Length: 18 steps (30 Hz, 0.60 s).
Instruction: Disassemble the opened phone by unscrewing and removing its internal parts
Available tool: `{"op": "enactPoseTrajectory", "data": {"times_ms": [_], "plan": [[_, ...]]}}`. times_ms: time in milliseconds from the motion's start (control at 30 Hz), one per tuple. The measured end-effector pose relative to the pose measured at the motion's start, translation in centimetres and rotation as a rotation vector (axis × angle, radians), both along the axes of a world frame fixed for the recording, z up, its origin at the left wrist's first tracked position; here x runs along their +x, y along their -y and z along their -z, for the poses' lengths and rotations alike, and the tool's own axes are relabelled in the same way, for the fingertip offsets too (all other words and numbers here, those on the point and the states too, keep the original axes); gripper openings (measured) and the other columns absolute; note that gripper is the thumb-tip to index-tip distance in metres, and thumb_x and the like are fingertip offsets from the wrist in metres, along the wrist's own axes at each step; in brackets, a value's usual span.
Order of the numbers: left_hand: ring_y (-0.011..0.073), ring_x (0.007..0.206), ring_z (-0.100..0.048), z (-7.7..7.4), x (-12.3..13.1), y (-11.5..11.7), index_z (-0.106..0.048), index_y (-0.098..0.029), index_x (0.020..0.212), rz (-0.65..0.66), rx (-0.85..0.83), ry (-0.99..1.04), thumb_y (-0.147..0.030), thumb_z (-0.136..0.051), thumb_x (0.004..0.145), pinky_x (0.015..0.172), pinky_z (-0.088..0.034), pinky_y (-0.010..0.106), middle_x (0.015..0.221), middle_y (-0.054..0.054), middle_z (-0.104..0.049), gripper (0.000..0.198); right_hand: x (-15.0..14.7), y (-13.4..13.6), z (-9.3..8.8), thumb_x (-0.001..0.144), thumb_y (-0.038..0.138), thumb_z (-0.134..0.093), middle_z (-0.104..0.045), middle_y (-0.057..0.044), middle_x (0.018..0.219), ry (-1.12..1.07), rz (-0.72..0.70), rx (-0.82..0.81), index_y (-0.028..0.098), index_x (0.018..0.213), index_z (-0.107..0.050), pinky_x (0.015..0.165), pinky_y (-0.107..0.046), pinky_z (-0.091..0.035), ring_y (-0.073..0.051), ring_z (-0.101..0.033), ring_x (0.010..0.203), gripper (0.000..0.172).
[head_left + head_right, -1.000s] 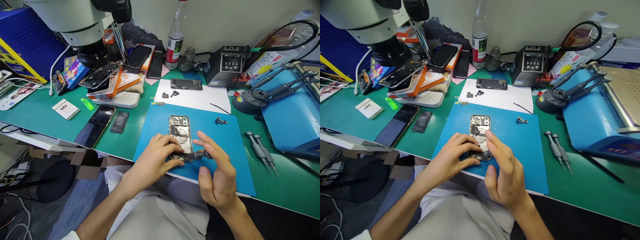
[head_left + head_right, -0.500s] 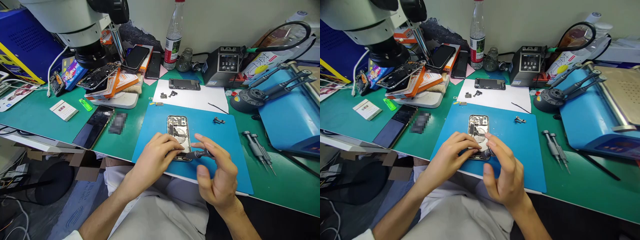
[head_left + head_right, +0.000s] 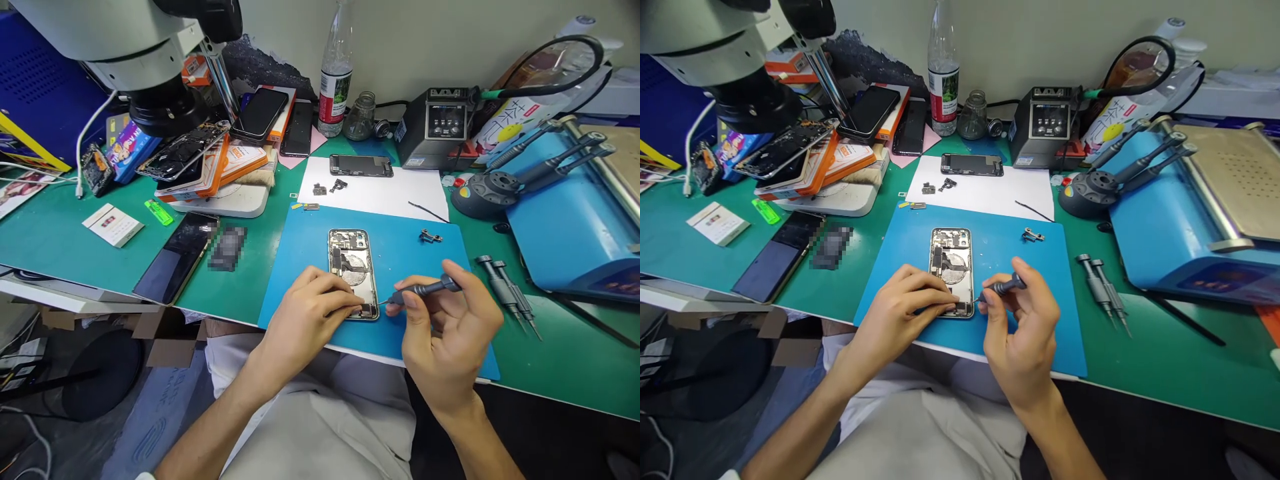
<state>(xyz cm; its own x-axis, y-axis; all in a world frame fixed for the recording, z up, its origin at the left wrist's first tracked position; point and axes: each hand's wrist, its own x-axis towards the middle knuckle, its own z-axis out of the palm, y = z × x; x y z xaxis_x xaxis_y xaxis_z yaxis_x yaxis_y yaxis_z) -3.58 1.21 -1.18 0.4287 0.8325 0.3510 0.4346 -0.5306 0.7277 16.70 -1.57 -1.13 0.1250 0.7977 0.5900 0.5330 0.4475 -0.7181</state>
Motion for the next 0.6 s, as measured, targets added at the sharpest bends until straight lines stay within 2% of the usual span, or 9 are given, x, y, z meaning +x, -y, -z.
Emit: {"op": "enactPoseTrajectory", "data": {"times_ms": [233,467,600], "plan": [[0.0230,0.104,-0.063,0.07,0.00,-0.04,-0.086,-0.021,0.111,0.006,-0.015,-0.025,-0.023,-0.075,0.106,0.092,-0.060,0.037,0.110,0.004,-0.081,0.012,0.03,0.07,0.44,0.101,0.007,-0.070,-0.073,-0.005,0.110,0.110,-0.008,-0.005,0.030,0.160,-0.047,0.061,-0.025,-0.066,-0.012,-0.073,0.073,0.068],[0.0234,0.105,-0.063,-0.12,-0.09,-0.06,-0.086,-0.022,0.110,0.014,-0.053,-0.033,-0.025,-0.073,0.108,0.092,-0.059,0.038,0.110,0.005,-0.080,0.013,-0.01,0.08,0.37,0.102,0.009,-0.068,-0.075,-0.007,0.110,0.149,-0.012,0.008,0.029,0.162,-0.044,0.060,-0.027,-0.067,-0.015,-0.076,0.076,0.067],[0.0227,0.105,-0.062,-0.12,-0.08,-0.09,-0.085,-0.021,0.110,0.012,-0.038,-0.031,-0.024,-0.073,0.108,0.092,-0.059,0.036,0.109,0.004,-0.080,0.012,0.10,0.20,0.63,0.102,0.007,-0.068,-0.076,-0.009,0.117,0.186,-0.001,0.032,0.030,0.166,-0.040,0.063,-0.029,-0.069,-0.016,-0.078,0.080,0.073]]}}
